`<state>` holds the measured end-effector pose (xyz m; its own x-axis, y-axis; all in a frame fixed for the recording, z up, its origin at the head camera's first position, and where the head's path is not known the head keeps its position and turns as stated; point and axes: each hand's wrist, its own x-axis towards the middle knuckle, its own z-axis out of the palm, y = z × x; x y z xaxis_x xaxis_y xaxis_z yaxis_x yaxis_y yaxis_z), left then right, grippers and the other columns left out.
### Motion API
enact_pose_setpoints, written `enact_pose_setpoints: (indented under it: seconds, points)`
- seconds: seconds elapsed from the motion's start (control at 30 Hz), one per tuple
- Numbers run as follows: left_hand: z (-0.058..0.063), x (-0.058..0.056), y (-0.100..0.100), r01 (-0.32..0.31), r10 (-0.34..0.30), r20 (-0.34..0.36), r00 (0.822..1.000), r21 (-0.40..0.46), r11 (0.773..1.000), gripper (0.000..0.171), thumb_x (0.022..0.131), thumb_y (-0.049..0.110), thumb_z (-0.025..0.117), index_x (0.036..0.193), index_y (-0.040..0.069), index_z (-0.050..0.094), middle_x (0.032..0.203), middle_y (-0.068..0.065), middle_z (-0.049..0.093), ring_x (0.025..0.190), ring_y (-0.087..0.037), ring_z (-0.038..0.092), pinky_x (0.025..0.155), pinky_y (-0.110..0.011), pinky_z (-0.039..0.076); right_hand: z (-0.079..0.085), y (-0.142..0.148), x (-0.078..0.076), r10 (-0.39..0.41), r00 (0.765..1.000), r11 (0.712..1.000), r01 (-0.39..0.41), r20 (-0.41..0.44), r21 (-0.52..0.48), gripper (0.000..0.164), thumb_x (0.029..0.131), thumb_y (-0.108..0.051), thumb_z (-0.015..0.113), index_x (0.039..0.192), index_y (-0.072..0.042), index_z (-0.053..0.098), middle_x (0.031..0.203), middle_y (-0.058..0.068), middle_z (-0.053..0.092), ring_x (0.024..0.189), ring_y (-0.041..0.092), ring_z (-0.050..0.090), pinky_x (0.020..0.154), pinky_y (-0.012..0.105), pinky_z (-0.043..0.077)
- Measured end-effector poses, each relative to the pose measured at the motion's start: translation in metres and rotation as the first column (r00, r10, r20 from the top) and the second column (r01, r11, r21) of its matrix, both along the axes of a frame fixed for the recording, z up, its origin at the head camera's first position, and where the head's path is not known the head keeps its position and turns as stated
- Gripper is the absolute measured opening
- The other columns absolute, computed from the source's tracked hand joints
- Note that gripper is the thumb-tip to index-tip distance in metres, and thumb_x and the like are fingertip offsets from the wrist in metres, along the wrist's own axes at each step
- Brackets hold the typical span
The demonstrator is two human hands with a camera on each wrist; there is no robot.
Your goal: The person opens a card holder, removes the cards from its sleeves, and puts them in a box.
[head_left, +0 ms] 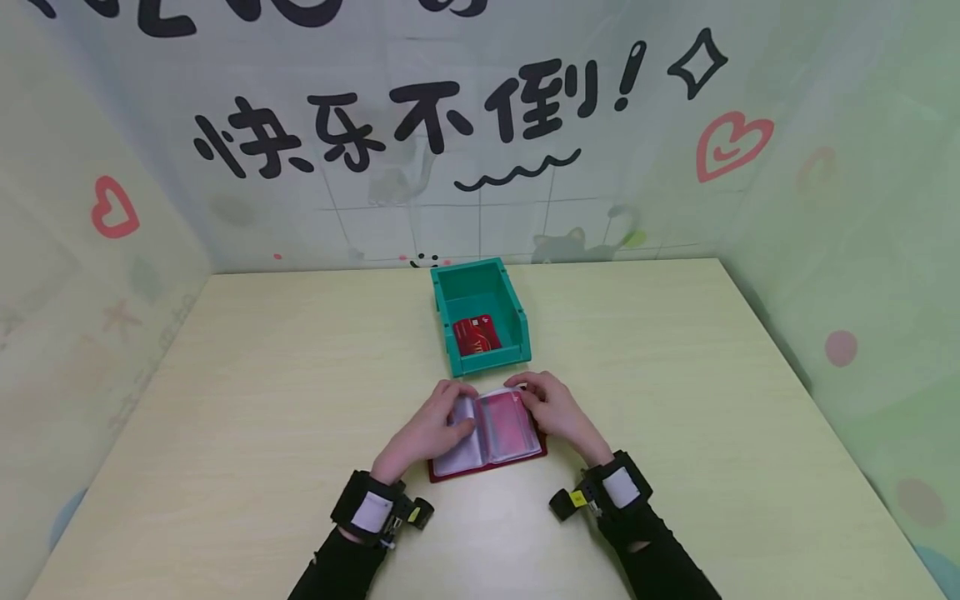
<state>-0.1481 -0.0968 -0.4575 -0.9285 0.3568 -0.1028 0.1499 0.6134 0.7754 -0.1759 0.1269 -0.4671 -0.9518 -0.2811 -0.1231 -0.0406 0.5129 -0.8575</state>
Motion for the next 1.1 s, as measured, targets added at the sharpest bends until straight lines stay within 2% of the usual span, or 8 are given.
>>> enact_pose_setpoints:
  seconds: [0.13,0.33,0.47,0.6,0.73,0.83,1.0,1.1]
  points:
    - [0.0,0.001,0.0,-0.008,0.008,-0.006,1.0,-0.001,1.0,0.033,0.095,0.008,0.064,0.126,0.005,0.056,0.125,-0.015,0.05,0.101,-0.024,0.05,0.085,-0.037,0.046,0.001,0.0,0.001,0.028,0.999,0.999,-0.027,-0.041,0.033,0.022,0.098,-0.002,0.057,0.116,-0.006,0.069,0.093,0.013,0.053,0.076,0.018,0.049,0.064,0.027,0.042]
    - [0.0,0.002,0.001,-0.027,0.027,0.005,1.0,0.019,0.999,0.039,0.094,0.009,0.066,0.13,0.005,0.051,0.129,-0.018,0.046,0.107,-0.027,0.051,0.087,-0.041,0.05,0.001,0.003,0.002,0.067,0.994,0.998,-0.066,-0.085,0.016,0.024,0.092,-0.002,0.064,0.116,-0.004,0.067,0.095,0.016,0.051,0.078,0.018,0.047,0.065,0.025,0.041]
    - [-0.001,0.0,-0.002,-0.022,0.022,0.01,1.0,0.037,0.999,0.037,0.093,0.011,0.068,0.123,0.005,0.048,0.12,-0.017,0.044,0.099,-0.023,0.051,0.079,-0.033,0.048,0.005,0.001,0.007,0.082,0.987,0.997,-0.083,-0.135,0.002,0.022,0.092,-0.007,0.067,0.114,-0.002,0.071,0.095,0.014,0.058,0.077,0.016,0.05,0.064,0.022,0.043]
    - [-0.002,-0.005,-0.01,0.027,-0.034,0.077,0.996,0.089,0.996,0.02,0.099,0.021,0.063,0.11,0.005,0.058,0.098,-0.012,0.053,0.085,-0.018,0.05,0.07,-0.026,0.043,0.008,-0.006,0.012,0.155,0.976,0.987,-0.16,-0.154,-0.017,0.022,0.094,-0.011,0.066,0.114,-0.004,0.074,0.091,0.009,0.069,0.073,0.013,0.054,0.061,0.021,0.046]
    - [0.001,-0.01,-0.021,0.091,-0.119,0.185,0.975,0.15,0.984,0.045,0.106,0.045,0.045,0.11,0.007,0.068,0.099,-0.01,0.063,0.089,-0.018,0.054,0.073,-0.027,0.044,0.009,-0.016,0.016,0.257,0.959,0.966,-0.259,-0.124,-0.005,0.026,0.096,-0.019,0.068,0.119,-0.008,0.073,0.089,0.004,0.071,0.07,0.011,0.057,0.058,0.021,0.049]
    - [0.003,-0.011,-0.027,0.119,-0.151,0.22,0.964,0.151,0.981,0.052,0.104,0.053,0.044,0.113,0.01,0.07,0.105,-0.009,0.065,0.096,-0.019,0.055,0.076,-0.029,0.045,0.009,-0.021,0.018,0.271,0.956,0.963,-0.27,-0.115,0.018,0.031,0.094,-0.024,0.071,0.121,-0.009,0.072,0.086,0.002,0.066,0.07,0.01,0.055,0.057,0.02,0.047]
    - [0.007,-0.011,-0.036,0.148,-0.181,0.208,0.961,0.164,0.975,0.034,0.1,0.036,0.061,0.114,0.007,0.072,0.102,-0.009,0.073,0.088,-0.017,0.06,0.073,-0.027,0.049,0.008,-0.024,0.019,0.228,0.969,0.974,-0.225,-0.091,0.037,0.039,0.091,-0.026,0.075,0.125,-0.008,0.068,0.084,0.001,0.061,0.072,0.01,0.054,0.059,0.019,0.044]
    - [0.007,-0.01,-0.042,0.114,-0.152,0.231,0.961,0.169,0.979,0.028,0.097,0.027,0.067,0.106,0.002,0.073,0.092,-0.011,0.076,0.075,-0.014,0.063,0.066,-0.024,0.049,0.007,-0.023,0.018,0.212,0.974,0.977,-0.209,-0.08,0.047,0.044,0.09,-0.028,0.076,0.126,-0.005,0.066,0.085,0.002,0.062,0.072,0.01,0.054,0.059,0.018,0.044]
